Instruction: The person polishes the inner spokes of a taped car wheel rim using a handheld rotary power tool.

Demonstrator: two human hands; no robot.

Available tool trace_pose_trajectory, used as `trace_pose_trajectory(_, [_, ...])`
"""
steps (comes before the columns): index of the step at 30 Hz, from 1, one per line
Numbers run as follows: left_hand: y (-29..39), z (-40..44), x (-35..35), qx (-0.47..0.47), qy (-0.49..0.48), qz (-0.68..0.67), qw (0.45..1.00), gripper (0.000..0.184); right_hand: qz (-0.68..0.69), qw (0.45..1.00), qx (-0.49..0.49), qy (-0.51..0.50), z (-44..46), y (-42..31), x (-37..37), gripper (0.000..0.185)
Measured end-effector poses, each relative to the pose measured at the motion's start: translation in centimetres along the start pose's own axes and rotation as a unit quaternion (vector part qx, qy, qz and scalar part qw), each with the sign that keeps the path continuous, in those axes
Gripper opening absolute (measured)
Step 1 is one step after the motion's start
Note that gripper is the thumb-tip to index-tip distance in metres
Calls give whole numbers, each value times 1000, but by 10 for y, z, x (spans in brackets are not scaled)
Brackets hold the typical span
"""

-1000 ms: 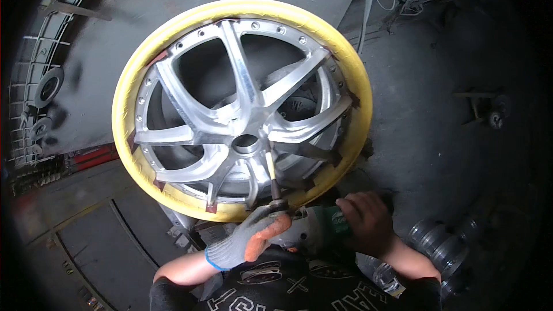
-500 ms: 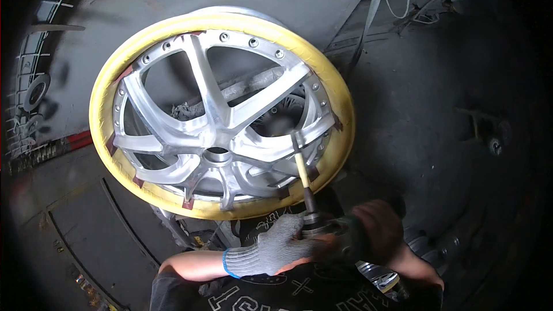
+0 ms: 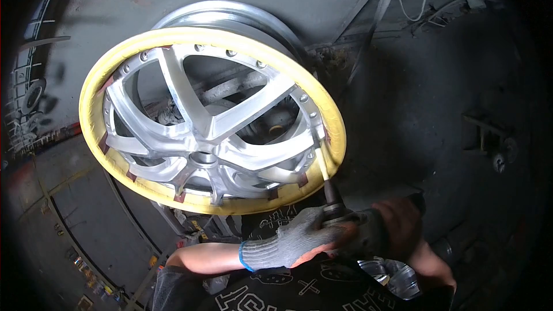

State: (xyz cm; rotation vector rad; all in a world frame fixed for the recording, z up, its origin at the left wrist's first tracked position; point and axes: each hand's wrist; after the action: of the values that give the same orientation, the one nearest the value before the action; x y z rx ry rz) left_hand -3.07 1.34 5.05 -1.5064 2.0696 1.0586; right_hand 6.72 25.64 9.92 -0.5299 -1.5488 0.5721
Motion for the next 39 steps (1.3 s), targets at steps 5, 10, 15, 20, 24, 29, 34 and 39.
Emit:
trace_pose_trajectory(5, [7, 4, -9, -68, 3, 133, 989, 41, -12, 1000, 8, -7, -1, 7, 3, 49])
trace_pose_trajectory(10, [15, 4, -8, 66, 26, 87, 994, 39, -24, 1000, 6, -8, -1, 5, 5, 50])
trace_pose_trajectory(15, [30, -12, -20, 70, 11, -161, 984, 34, -21, 999, -9, -35, 7, -9, 11, 54])
trace_pose_trajectory(20, [-1, -27, -1, 70, 38, -222, 972, 29, 0, 998, 5, -65, 11, -14, 6, 60])
trace_pose_trajectory(24, [-20, -44, 23, -28, -67, -184, 980, 53, 34, 996, 23, -80, 17, -20, -1, 63])
trace_pose_trajectory(29, [23, -60, 5, -1, 44, 68, 997, 58, 50, 994, 41, -85, 25, -24, -9, 64])
trace_pose_trajectory(34, [-25, -30, 45, 74, -147, -248, 955, 50, 31, 998, 35, -42, 12, -16, 2, 62])
trace_pose_trajectory(39, [0, -2, -8, -43, -115, -258, 958, 47, -5, 1000, -1, -10, 4, -3, 13, 57])
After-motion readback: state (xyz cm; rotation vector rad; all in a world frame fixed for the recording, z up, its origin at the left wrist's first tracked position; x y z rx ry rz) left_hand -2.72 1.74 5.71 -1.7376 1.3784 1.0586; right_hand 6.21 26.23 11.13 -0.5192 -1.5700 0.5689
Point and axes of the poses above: each hand's wrist, its own z-axis towards the middle knuckle, its own x-axis out of the back of the hand, y = z × x, and after that the axes turned 8 degrees about y, right-handed
